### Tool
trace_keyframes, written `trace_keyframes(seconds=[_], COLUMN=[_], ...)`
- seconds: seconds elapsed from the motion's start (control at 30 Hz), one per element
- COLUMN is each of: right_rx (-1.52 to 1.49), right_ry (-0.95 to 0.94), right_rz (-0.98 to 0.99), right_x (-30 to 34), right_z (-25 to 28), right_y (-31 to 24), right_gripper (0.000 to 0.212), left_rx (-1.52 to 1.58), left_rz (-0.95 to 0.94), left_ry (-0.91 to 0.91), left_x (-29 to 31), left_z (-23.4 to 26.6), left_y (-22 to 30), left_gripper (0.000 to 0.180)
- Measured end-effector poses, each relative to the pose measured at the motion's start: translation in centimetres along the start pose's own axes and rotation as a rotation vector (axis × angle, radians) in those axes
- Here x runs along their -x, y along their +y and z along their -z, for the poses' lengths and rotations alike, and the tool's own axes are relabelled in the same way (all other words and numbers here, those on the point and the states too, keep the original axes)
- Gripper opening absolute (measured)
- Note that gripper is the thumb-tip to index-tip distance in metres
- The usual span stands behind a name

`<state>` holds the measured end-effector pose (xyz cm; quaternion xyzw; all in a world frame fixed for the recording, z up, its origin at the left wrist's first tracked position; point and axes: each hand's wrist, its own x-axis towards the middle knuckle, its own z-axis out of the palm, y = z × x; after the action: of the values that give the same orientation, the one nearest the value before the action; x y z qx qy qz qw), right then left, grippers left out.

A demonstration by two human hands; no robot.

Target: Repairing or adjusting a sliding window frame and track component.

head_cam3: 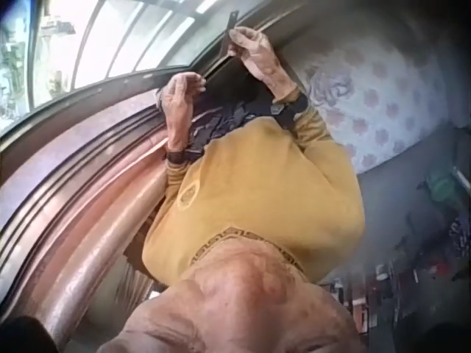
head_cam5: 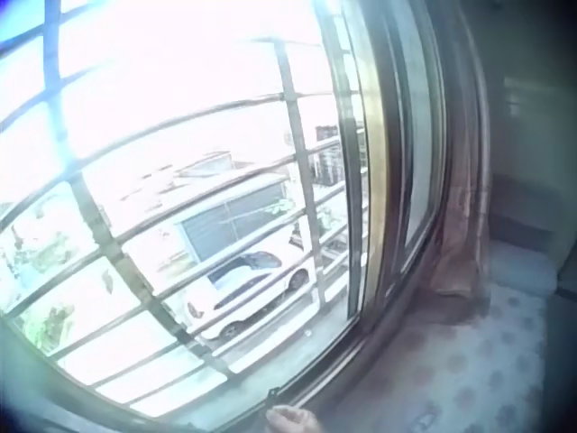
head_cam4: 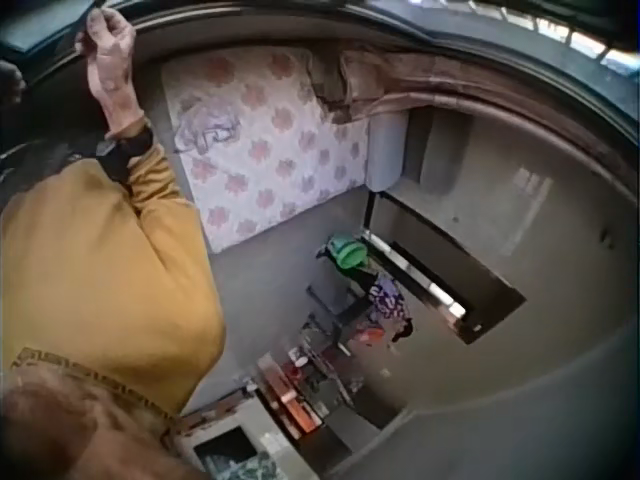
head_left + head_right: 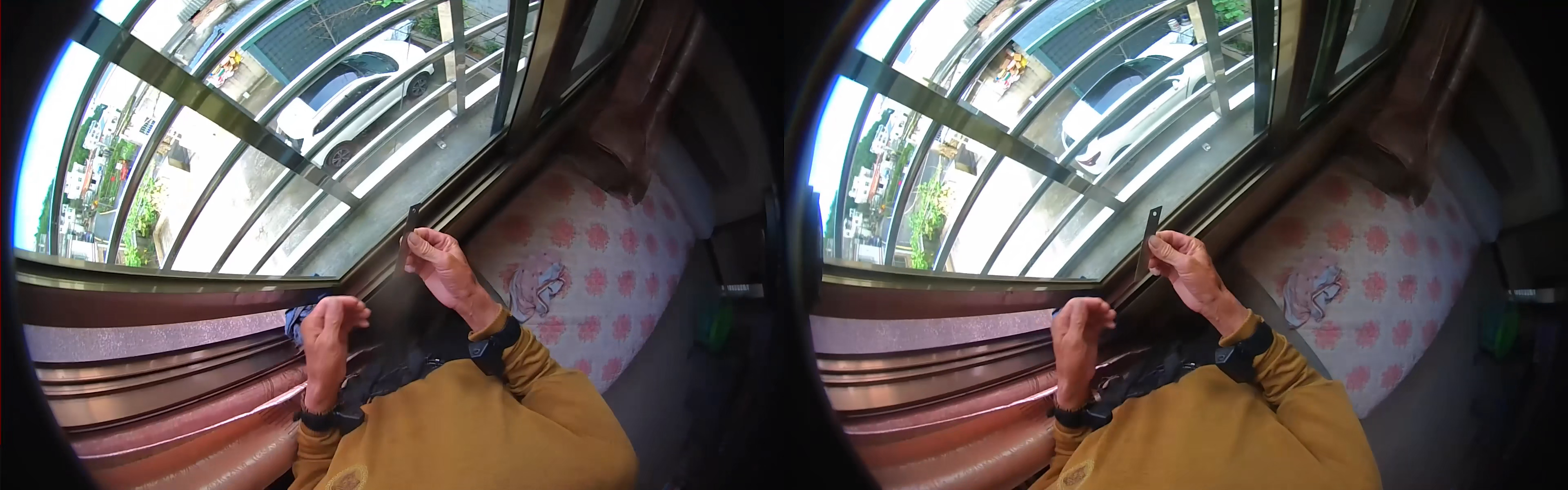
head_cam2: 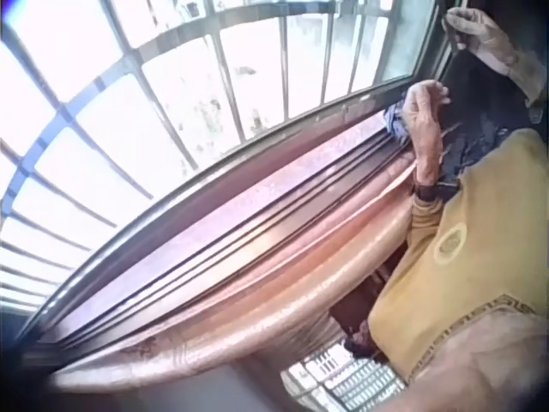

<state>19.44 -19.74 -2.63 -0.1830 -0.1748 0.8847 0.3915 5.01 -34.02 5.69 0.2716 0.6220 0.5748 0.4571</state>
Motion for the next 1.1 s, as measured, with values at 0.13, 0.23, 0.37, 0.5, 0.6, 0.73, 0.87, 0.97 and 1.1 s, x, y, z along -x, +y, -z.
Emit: trace_keyframes(seconds=[0.13,0.23,0.37,0.5,0.6,0.73,0.87,0.97,1.1], right_rx=[0.002,0.043,0.049,0.086,0.073,0.109,0.116,0.116,0.102], right_ry=[-0.073,-0.168,-0.294,-0.318,-0.266,-0.215,-0.229,-0.212,-0.229], right_rz=[-0.067,-0.097,-0.209,-0.280,-0.324,-0.330,-0.336,-0.329,-0.350], right_x=[1.6,2.4,3.1,3.4,3.5,3.6,3.5,3.4,3.2], right_z=[-1.7,-1.5,-1.7,-2.1,-2.1,-2.5,-3.0,-3.3,-3.2], right_y=[0.6,0.8,0.7,0.7,1.1,1.7,2.4,2.7,3.0], right_gripper=[0.012,0.015,0.018,0.018,0.017,0.015,0.015,0.015,0.017], left_rx=[0.015,0.228,0.410,0.597,0.672,0.824,0.942,0.980,0.960], left_rz=[0.119,0.274,0.354,0.393,0.461,0.495,0.480,0.459,0.454], left_ry=[-0.138,-0.303,-0.375,-0.400,-0.352,-0.395,-0.390,-0.401,-0.333], left_x=[-2.6,-2.5,-2.1,-1.6,-1.2,-0.7,-0.5,-0.3,-0.3], left_z=[-0.4,-1.8,-1.5,-1.6,-1.4,-1.1,-0.7,-0.5,-0.5], left_y=[-1.6,-1.4,-2.9,-3.8,-4.1,-4.4,-5.1,-5.1,-4.7], left_gripper=[0.036,0.043,0.038,0.034,0.031,0.027,0.029,0.028,0.027])
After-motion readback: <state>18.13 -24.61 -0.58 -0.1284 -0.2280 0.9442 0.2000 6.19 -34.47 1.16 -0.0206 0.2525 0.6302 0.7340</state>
